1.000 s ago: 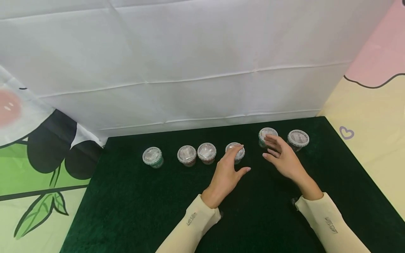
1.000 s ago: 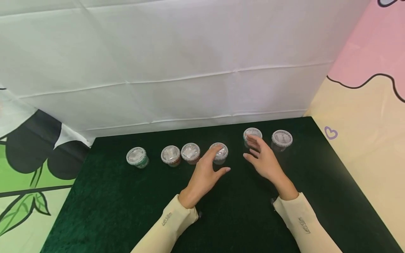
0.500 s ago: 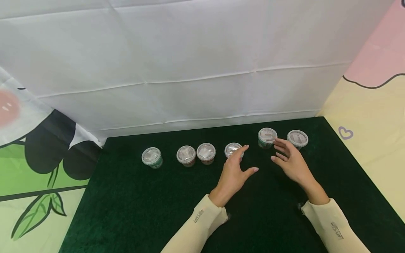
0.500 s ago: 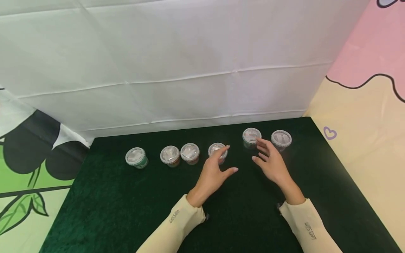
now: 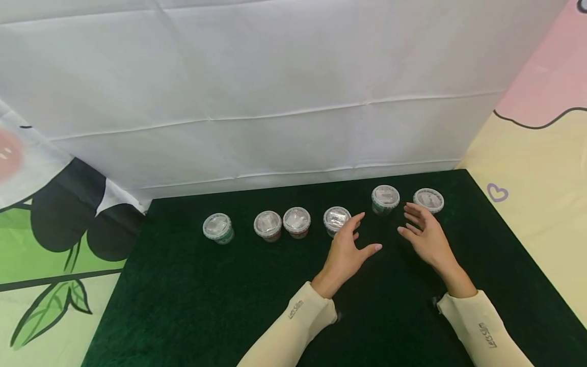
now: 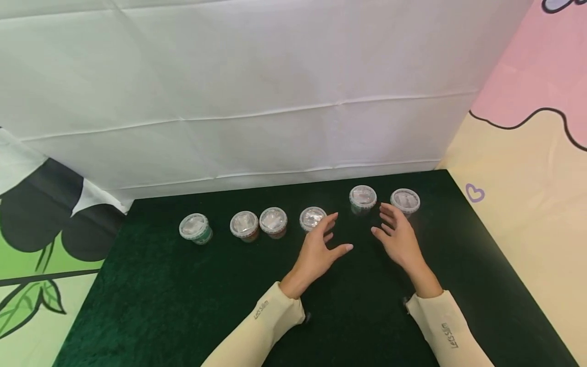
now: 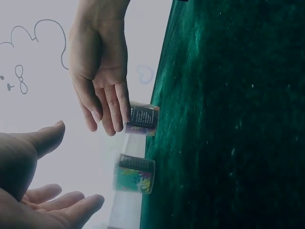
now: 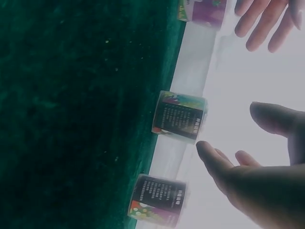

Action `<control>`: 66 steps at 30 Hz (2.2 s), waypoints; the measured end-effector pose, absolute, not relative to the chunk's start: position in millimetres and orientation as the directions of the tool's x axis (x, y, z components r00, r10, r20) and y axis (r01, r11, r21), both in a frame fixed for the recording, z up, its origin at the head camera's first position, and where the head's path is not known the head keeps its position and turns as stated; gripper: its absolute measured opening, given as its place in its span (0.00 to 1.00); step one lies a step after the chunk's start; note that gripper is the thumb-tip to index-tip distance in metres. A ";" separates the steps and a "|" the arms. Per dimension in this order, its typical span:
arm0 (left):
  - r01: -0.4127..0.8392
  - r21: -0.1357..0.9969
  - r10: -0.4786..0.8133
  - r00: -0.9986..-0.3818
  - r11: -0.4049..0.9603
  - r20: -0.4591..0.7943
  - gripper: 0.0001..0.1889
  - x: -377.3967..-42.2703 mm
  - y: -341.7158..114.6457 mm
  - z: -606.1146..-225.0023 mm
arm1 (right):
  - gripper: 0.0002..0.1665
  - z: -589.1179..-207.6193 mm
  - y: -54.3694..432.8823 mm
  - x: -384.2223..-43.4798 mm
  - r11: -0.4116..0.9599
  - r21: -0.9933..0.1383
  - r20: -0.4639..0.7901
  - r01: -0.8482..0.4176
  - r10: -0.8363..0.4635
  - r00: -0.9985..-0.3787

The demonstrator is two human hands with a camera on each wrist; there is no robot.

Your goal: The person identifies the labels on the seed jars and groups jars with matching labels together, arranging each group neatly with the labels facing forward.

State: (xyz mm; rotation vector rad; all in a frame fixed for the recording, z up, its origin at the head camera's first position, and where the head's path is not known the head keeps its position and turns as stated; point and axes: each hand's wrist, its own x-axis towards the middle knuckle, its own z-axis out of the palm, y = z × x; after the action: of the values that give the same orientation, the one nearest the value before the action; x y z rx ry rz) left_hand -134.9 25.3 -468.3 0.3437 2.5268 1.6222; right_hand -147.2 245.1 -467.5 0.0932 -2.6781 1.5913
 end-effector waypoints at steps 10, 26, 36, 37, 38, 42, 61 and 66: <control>0.045 0.960 0.278 -0.960 0.278 -0.036 0.43 -143.6 35.2 -477.1 | 0.41 -477.6 247.9 -151.3 0.460 -0.887 0.040 -0.037 -0.004 -0.999; -0.014 0.965 0.244 -0.966 0.261 -0.080 0.40 -164.2 51.6 -496.8 | 0.42 -484.8 245.9 -158.4 0.452 -0.892 0.031 -0.014 0.028 -0.999; -0.037 0.961 0.240 -0.965 0.272 -0.105 0.38 -171.0 63.9 -502.1 | 0.41 -488.9 245.6 -164.2 0.464 -0.886 0.014 0.017 0.064 -0.998; -0.041 0.962 0.241 -0.965 0.269 -0.108 0.38 -172.0 65.1 -502.5 | 0.42 -488.8 245.0 -164.7 0.459 -0.888 0.010 0.021 0.067 -0.998; -0.046 0.963 0.240 -0.964 0.266 -0.112 0.38 -172.9 66.3 -503.0 | 0.42 -488.7 244.3 -165.4 0.455 -0.890 0.005 0.026 0.067 -0.998; -0.069 0.964 0.230 -0.965 0.255 -0.130 0.39 -176.5 71.5 -504.1 | 0.44 -487.7 241.5 -167.9 0.451 -0.892 -0.015 0.043 0.066 -0.998; -0.066 0.986 0.132 -0.987 0.154 -0.087 0.39 -193.0 98.1 -508.5 | 0.45 -487.8 234.5 -184.1 0.476 -0.873 -0.072 0.107 0.091 -0.993; -0.084 0.984 0.099 -0.990 0.159 -0.100 0.40 -197.0 101.3 -510.8 | 0.45 -490.2 233.9 -189.7 0.474 -0.874 -0.071 0.108 0.094 -0.993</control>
State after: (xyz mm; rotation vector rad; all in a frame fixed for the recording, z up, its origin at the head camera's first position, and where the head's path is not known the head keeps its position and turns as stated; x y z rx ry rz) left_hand -197.0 101.3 -510.8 0.0149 2.2803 1.9509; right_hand -189.7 233.9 -490.2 -0.1860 -2.7079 1.6080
